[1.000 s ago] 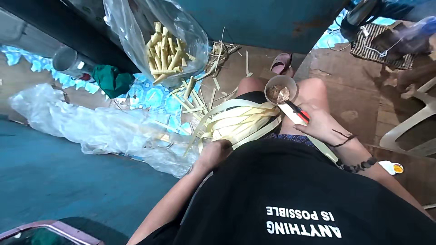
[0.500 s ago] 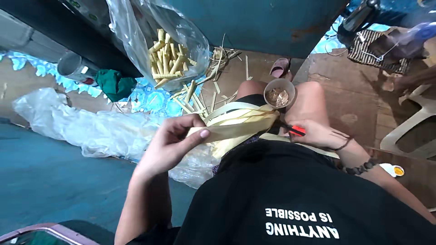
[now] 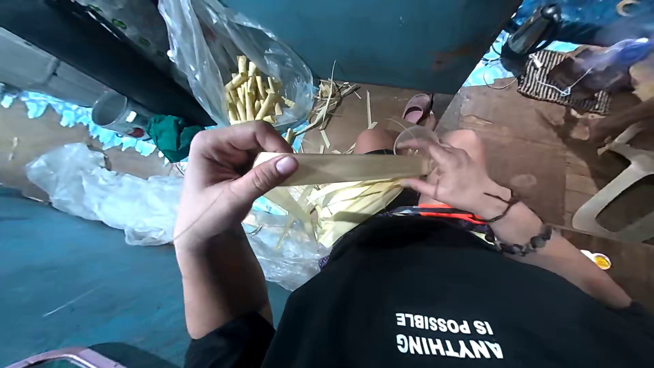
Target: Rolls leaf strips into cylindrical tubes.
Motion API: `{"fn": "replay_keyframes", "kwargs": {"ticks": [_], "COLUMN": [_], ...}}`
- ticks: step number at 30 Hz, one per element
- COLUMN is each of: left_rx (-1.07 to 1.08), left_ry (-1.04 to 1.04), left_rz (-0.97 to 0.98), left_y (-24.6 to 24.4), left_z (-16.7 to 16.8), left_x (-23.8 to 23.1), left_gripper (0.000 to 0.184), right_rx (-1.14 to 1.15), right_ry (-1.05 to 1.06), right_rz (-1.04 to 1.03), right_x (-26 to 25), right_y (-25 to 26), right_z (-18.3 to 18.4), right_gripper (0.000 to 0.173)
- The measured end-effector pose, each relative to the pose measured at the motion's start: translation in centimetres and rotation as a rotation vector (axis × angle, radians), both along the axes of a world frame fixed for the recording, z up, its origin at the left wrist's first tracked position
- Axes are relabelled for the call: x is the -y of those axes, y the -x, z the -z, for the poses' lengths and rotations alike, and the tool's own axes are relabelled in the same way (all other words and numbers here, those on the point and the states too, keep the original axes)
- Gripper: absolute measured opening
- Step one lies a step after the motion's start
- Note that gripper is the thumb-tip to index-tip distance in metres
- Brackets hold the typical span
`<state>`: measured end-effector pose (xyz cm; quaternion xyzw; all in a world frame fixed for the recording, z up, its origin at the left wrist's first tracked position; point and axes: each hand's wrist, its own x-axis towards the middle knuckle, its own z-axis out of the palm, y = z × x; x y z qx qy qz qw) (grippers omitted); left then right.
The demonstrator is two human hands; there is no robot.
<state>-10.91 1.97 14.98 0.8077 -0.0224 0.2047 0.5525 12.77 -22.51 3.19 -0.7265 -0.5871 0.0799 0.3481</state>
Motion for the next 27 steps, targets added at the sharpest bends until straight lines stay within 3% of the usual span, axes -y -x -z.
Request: {"fn": "replay_keyframes", "kwargs": {"ticks": [1, 3, 4, 6, 9, 10, 12, 15, 17, 19, 22, 24, 27], "left_rx": [-0.011, -0.136, -0.289, -0.525, -0.369, -0.315, -0.242, -0.365, -0.226, -0.01, 0.103, 0.077, 0.024], "left_ry": [-0.037, -0.289, -0.487, -0.626, -0.659, -0.665, -0.696, -0.469, -0.236, 0.153, 0.479, 0.617, 0.731], "left_rz": [-0.066, -0.392, -0.594, -0.804, -0.666, -0.539, -0.353, -0.26, -0.263, -0.26, -0.288, -0.281, -0.224], "left_y": [0.1, 0.7, 1.0, 0.4, -3.1, -4.2, -6.0, -6.5, -6.5, -6.6, -6.9, -6.6, -5.7], "left_z": [0.4, 1.9, 2.9, 5.5, 9.7, 11.4, 14.8, 16.1, 14.9, 12.9, 11.2, 11.0, 11.0], "left_x": [-0.9, -3.5, -4.9, -6.0, -0.2, 3.1, 7.2, 6.9, 7.0, 8.6, 9.7, 9.8, 9.8], "left_gripper": [0.005, 0.007, 0.017, 0.038, 0.059, 0.056, 0.023, 0.018, 0.015, 0.011, 0.009, 0.016, 0.031], "right_rx": [0.007, 0.105, 0.156, 0.245, 0.291, 0.273, 0.252, 0.161, -0.047, -0.369, -0.693, -0.681, -0.347], "right_ry": [0.0, 0.049, 0.109, 0.282, 0.491, 0.541, 0.5, 0.22, 0.049, -0.155, -0.397, -0.486, -0.645], "right_rz": [0.021, 0.091, 0.115, 0.165, 0.168, 0.127, 0.036, 0.029, 0.044, -0.006, -0.065, -0.05, -0.033], "right_x": [0.0, 0.9, 1.5, 2.0, 0.3, -0.5, -1.4, -1.2, -1.5, -2.4, -4.0, -4.6, -4.8], "right_y": [-0.3, -1.6, -2.4, -3.0, -0.6, 0.5, 1.4, 0.3, -0.1, 0.9, 2.9, 3.6, 3.0], "right_z": [-0.1, -1.5, -2.4, -3.3, -2.6, -2.0, -1.1, -1.8, -2.8, -3.0, -2.7, -2.4, -1.6], "right_gripper": [0.05, 0.035, 0.033, 0.026, 0.015, 0.015, 0.022, 0.013, 0.008, 0.004, 0.018, 0.033, 0.018]}}
